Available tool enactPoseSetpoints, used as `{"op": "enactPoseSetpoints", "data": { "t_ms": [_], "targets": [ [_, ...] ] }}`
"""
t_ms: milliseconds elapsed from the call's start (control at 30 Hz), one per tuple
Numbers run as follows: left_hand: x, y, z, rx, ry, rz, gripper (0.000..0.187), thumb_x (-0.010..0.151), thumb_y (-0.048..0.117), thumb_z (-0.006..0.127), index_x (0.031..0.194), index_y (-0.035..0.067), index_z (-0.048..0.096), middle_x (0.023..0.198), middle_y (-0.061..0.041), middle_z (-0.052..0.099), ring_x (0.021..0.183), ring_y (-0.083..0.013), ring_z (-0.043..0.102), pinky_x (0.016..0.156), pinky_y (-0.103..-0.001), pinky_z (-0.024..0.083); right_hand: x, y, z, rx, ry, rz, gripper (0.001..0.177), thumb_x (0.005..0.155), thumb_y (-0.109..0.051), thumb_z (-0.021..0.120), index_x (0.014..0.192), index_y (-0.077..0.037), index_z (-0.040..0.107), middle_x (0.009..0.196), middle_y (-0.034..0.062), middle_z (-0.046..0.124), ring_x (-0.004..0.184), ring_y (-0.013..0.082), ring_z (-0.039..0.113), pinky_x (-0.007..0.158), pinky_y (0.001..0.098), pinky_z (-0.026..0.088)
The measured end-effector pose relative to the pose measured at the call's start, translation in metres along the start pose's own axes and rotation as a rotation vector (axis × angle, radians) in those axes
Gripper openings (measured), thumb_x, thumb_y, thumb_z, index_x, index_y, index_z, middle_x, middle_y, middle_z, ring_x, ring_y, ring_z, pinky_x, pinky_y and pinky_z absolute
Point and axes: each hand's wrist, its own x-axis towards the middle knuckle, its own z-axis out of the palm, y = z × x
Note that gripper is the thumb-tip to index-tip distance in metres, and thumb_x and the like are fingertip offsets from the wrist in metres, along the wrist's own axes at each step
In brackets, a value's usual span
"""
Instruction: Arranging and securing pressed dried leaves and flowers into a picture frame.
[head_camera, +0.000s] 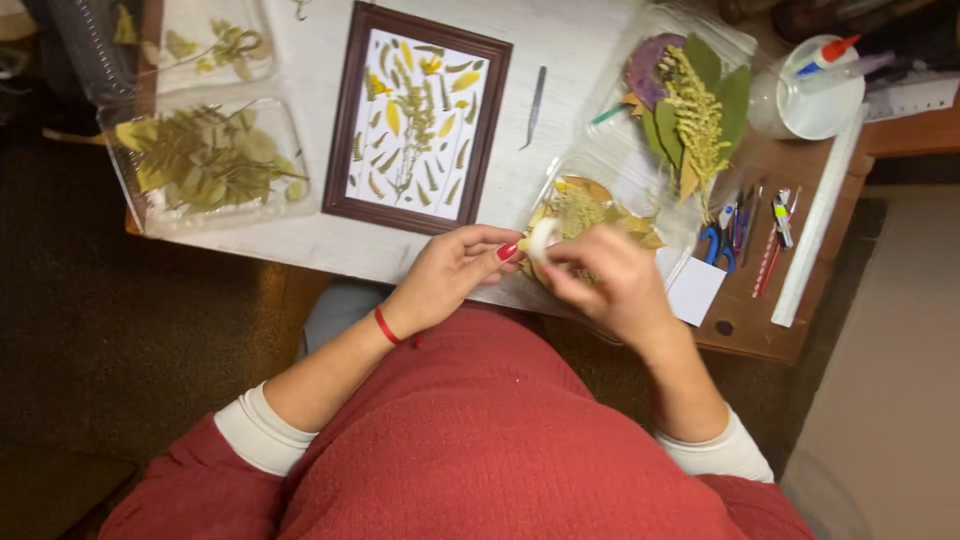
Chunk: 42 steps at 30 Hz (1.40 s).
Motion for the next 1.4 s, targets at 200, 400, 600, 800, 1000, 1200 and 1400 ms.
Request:
{"op": "enactPoseSetpoints", "data": {
  "t_ms": [200, 400, 600, 800, 1000, 1200, 1400],
  "targets": [
    [-0.012, 0.011, -0.027, -0.143, -0.050, -0.294, 0.037, 0.104, 0.021, 0.057, 0.137, 0.003, 0.062, 0.122, -0.007, 0.070, 0.105, -0.0114, 0.068, 0.087, -0.028, 0.061, 0.011, -0.031, 0.039, -0.175, -0.127, -0.219, 0.029, 0.082, -0.011, 0.084, 0.109, -0.008, 0.073, 0.083, 0.0072, 0.063, 0.074, 0.0245, 0.067, 0.062, 0.0390, 0.053],
    [-0.038, 0.023, -0.083, -0.119, -0.058, -0.171, 0.039, 0.103, 0.019, 0.061, 0.136, 0.000, 0.064, 0.119, -0.005, 0.073, 0.103, -0.0089, 0.070, 0.089, -0.024, 0.060, 0.031, -0.082, 0.080, 0.061, 0.184, 0.074, 0.028, 0.084, -0.008, 0.087, 0.105, -0.005, 0.069, 0.097, 0.0078, 0.068, 0.089, 0.0202, 0.070, 0.076, 0.0326, 0.058],
    [-0.085, 0.028, -0.135, -0.099, -0.067, -0.171, 0.034, 0.101, 0.013, 0.069, 0.129, -0.006, 0.071, 0.111, -0.009, 0.076, 0.095, -0.0098, 0.070, 0.087, -0.023, 0.060, 0.044, -0.122, 0.135, 0.452, 0.199, 0.429, 0.022, 0.090, -0.001, 0.078, 0.112, 0.000, 0.076, 0.108, 0.0111, 0.078, 0.097, 0.0142, 0.077, 0.082, 0.0265, 0.065],
    [-0.097, 0.038, -0.164, -0.190, -0.105, -0.226, 0.024, 0.097, 0.009, 0.068, 0.117, -0.004, 0.067, 0.106, -0.009, 0.074, 0.096, -0.0109, 0.071, 0.087, -0.023, 0.060, 0.060, -0.154, 0.160, 0.271, 0.205, 0.391, 0.027, 0.087, 0.002, 0.080, 0.113, -0.002, 0.076, 0.106, 0.0127, 0.078, 0.091, 0.0174, 0.078, 0.078, 0.0272, 0.064],
    [-0.091, 0.049, -0.171, -0.096, -0.228, -0.150, 0.017, 0.099, 0.006, 0.067, 0.111, -0.006, 0.068, 0.108, -0.007, 0.073, 0.100, -0.0103, 0.070, 0.090, -0.024, 0.058, 0.072, -0.168, 0.169, 0.085, 0.294, 0.239, 0.025, 0.088, 0.005, 0.080, 0.111, -0.004, 0.075, 0.106, 0.0127, 0.077, 0.095, 0.0230, 0.078, 0.081, 0.0293, 0.064],
    [-0.083, 0.065, -0.168, -0.058, -0.229, -0.145, 0.015, 0.098, 0.005, 0.067, 0.107, -0.006, 0.073, 0.102, -0.006, 0.075, 0.094, -0.0081, 0.069, 0.087, -0.025, 0.058, 0.082, -0.167, 0.162, -0.083, 0.378, 0.085, 0.023, 0.088, 0.003, 0.084, 0.108, -0.006, 0.076, 0.103, 0.0125, 0.077, 0.093, 0.0233, 0.078, 0.080, 0.0317, 0.064],
    [-0.083, 0.059, -0.167, -0.089, -0.264, -0.142, 0.017, 0.104, 0.007, 0.063, 0.110, -0.004, 0.074, 0.103, -0.007, 0.075, 0.098, -0.0100, 0.067, 0.092, -0.026, 0.055, 0.079, -0.162, 0.157, 0.092, 0.395, 0.160, 0.022, 0.087, 0.004, 0.083, 0.107, 0.000, 0.073, 0.105, 0.0127, 0.076, 0.093, 0.0219, 0.077, 0.081, 0.0305, 0.062]
  ]
}}
